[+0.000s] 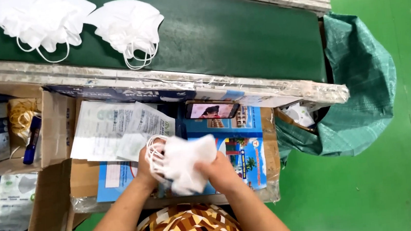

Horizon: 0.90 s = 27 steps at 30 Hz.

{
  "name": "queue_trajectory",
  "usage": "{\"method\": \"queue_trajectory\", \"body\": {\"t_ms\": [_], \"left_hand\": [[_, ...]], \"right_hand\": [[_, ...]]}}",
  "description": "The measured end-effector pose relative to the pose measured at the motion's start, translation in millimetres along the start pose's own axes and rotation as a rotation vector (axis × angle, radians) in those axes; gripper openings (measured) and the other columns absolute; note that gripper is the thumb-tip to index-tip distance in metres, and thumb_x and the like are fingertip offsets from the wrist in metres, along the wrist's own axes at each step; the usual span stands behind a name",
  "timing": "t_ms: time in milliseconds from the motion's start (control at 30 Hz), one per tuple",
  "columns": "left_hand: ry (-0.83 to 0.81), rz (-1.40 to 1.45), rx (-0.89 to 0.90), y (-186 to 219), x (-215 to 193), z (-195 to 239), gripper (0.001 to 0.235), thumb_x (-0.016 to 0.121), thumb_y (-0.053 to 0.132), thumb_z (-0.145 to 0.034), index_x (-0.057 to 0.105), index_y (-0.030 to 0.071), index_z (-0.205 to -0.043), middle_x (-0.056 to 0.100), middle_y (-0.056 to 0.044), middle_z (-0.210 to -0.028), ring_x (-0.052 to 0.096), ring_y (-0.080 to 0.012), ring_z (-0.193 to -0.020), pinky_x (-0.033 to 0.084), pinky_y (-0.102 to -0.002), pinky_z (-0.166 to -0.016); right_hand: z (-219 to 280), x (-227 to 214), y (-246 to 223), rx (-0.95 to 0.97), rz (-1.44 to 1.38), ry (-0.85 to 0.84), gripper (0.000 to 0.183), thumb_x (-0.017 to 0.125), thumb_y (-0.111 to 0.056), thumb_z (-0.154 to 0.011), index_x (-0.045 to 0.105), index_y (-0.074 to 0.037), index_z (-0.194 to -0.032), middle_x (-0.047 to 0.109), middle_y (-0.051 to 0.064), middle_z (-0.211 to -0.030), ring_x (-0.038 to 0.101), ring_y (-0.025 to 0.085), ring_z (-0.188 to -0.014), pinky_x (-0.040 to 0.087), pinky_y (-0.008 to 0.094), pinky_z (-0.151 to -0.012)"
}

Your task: The person packs white face masks into printed plastic pouches at a workbench. They take a mask from the conveyor, insert it with a paper insert into a blue pouch, press the pouch closed, and place the finished pack on the conveyor beside the other masks.

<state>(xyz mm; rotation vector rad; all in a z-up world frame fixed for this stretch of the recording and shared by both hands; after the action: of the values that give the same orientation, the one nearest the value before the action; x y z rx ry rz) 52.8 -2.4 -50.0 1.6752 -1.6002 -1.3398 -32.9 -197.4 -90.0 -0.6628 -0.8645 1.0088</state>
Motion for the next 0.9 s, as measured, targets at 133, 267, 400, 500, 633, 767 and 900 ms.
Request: {"method": "queue_trajectory", "body": {"t_ms": [133, 267, 400, 500, 633, 767, 900], "left_hand": [[-0.064, -0.128, -0.292, -26, 16, 17, 0.017, 0.080, 0.019, -0.091, 0.071, 0.004, -0.092, 0.068, -0.011, -0.086, 0.070, -0.0271, -0.076, 0.055, -0.035, -0.069], [-0.016, 0.929, -0.204, 2, 13, 10, 0.020, 0.062, 0.020, -0.091, 0.069, 0.003, -0.100, 0.063, -0.011, -0.101, 0.067, -0.0243, -0.094, 0.059, -0.033, -0.081], [0.001, -0.068, 0.139, 17, 4, 12, 0.022, 0.081, 0.011, -0.073, 0.070, 0.001, -0.090, 0.065, -0.012, -0.086, 0.066, -0.0268, -0.074, 0.055, -0.036, -0.064], [-0.006, -0.157, 0.210, 21, 5, 18, 0.015, 0.081, 0.008, -0.078, 0.069, 0.003, -0.087, 0.064, -0.009, -0.081, 0.064, -0.0260, -0.070, 0.052, -0.037, -0.061], [-0.101, -0.167, 0.235, 49, 14, 10, 0.016, 0.081, 0.007, -0.084, 0.065, 0.004, -0.082, 0.061, -0.010, -0.074, 0.064, -0.0271, -0.064, 0.050, -0.036, -0.058], [-0.100, 0.009, -0.137, 16, 19, 13, 0.013, 0.078, 0.008, -0.084, 0.067, 0.003, -0.087, 0.065, -0.010, -0.079, 0.066, -0.0240, -0.064, 0.051, -0.031, -0.059], [-0.094, 0.236, -0.263, 38, 5, -19, 0.024, 0.072, 0.019, -0.090, 0.066, -0.001, -0.102, 0.064, -0.017, -0.096, 0.062, -0.0327, -0.084, 0.049, -0.042, -0.075]], "right_hand": [[43, 19, -1, -0.083, 0.192, -0.612, 0.035, 0.081, 0.003, -0.089, 0.068, 0.001, -0.122, 0.072, 0.008, -0.113, 0.067, 0.015, -0.106, 0.055, 0.031, -0.095], [7, 27, -11, -0.175, 0.422, -0.330, 0.028, 0.084, 0.002, -0.085, 0.074, -0.002, -0.111, 0.076, 0.006, -0.102, 0.069, 0.014, -0.094, 0.058, 0.031, -0.084], [-6, 24, -28, -0.309, 0.368, 0.036, 0.032, 0.081, -0.006, -0.080, 0.068, -0.013, -0.108, 0.073, -0.001, -0.099, 0.069, 0.009, -0.090, 0.057, 0.028, -0.081], [-8, 12, -32, -0.418, 0.630, 0.190, 0.025, 0.084, -0.009, -0.079, 0.072, -0.008, -0.100, 0.076, 0.002, -0.097, 0.070, 0.011, -0.086, 0.058, 0.031, -0.080], [-17, -5, -38, -0.644, 0.877, 0.359, 0.025, 0.087, -0.015, -0.081, 0.073, -0.004, -0.099, 0.072, 0.007, -0.092, 0.068, 0.014, -0.082, 0.057, 0.032, -0.076], [-8, -1, -19, -0.324, 0.385, 0.032, 0.028, 0.079, -0.016, -0.088, 0.074, -0.004, -0.112, 0.075, 0.005, -0.099, 0.068, 0.011, -0.088, 0.056, 0.029, -0.079], [-9, 1, -7, -0.142, 0.607, -0.168, 0.033, 0.074, -0.016, -0.088, 0.069, -0.005, -0.120, 0.075, 0.002, -0.100, 0.068, 0.009, -0.090, 0.057, 0.029, -0.079]]}}
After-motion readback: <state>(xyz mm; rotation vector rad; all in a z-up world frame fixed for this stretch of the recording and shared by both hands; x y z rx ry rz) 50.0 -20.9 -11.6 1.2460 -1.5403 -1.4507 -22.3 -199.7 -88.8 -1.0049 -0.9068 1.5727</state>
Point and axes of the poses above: each hand's wrist, its own z-axis away from the middle knuckle, its own x-axis out of the palm, y = z × x, the point moved 5 cm from there along -z, towards the middle knuckle
